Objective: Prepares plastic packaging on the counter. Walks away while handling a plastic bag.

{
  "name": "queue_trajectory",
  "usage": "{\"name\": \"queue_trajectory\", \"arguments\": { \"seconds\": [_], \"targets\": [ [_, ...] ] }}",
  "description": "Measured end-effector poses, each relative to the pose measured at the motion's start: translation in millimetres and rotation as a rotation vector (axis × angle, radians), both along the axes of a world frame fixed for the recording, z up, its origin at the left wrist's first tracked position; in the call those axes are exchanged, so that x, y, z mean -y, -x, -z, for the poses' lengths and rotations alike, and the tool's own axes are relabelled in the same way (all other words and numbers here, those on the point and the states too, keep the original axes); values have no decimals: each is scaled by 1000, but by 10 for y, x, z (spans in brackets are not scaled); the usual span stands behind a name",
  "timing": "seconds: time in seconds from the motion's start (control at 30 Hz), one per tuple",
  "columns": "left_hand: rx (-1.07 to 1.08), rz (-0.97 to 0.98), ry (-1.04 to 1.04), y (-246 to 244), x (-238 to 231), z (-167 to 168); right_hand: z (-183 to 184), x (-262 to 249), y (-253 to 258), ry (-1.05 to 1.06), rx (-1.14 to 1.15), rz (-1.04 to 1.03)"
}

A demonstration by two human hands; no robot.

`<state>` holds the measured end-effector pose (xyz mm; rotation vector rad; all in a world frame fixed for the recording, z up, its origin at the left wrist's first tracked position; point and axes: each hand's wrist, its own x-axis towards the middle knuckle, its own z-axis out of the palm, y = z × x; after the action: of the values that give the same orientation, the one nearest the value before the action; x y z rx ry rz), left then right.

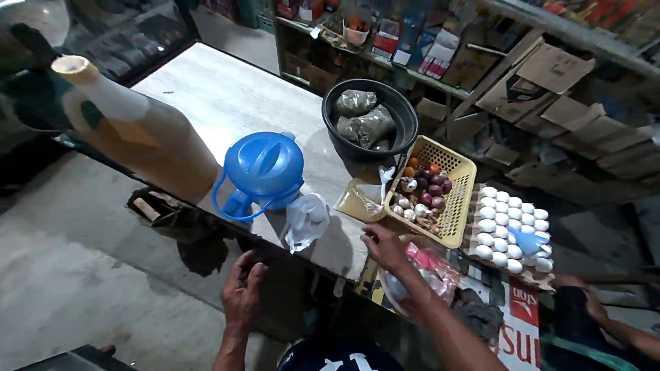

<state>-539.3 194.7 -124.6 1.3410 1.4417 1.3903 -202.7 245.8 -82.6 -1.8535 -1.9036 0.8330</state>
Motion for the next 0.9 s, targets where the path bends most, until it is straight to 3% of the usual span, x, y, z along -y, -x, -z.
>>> {"name": "queue_trajectory", "arguments": {
  "seconds": [0.23, 0.43, 0.5, 0.57, 0.63, 0.8, 0.9],
  "targets": [
    [-7, -103, -55, -39, 558, -189, 221, 499, 329, 99, -141, -130],
    [41, -115, 59, -157, 1011, -109, 31, 655, 680, -292, -277, -173],
    [59, -101, 85, -214, 952, -112, -168, 510, 846, -483, -265, -193],
    [69, -60, 98, -285, 719, -205, -358, 264, 1036, -531, -186, -236],
    [49, 7, 131, -367, 370, -316, -428, -23, 1233, -429, -51, -262],
    [86, 164, 401, -564, -521, -362, -429, -573, 1559, 143, 265, -164],
    [102, 252, 348, -577, -767, -323, -464, -749, 1599, 358, 368, -27]
  ]
}}
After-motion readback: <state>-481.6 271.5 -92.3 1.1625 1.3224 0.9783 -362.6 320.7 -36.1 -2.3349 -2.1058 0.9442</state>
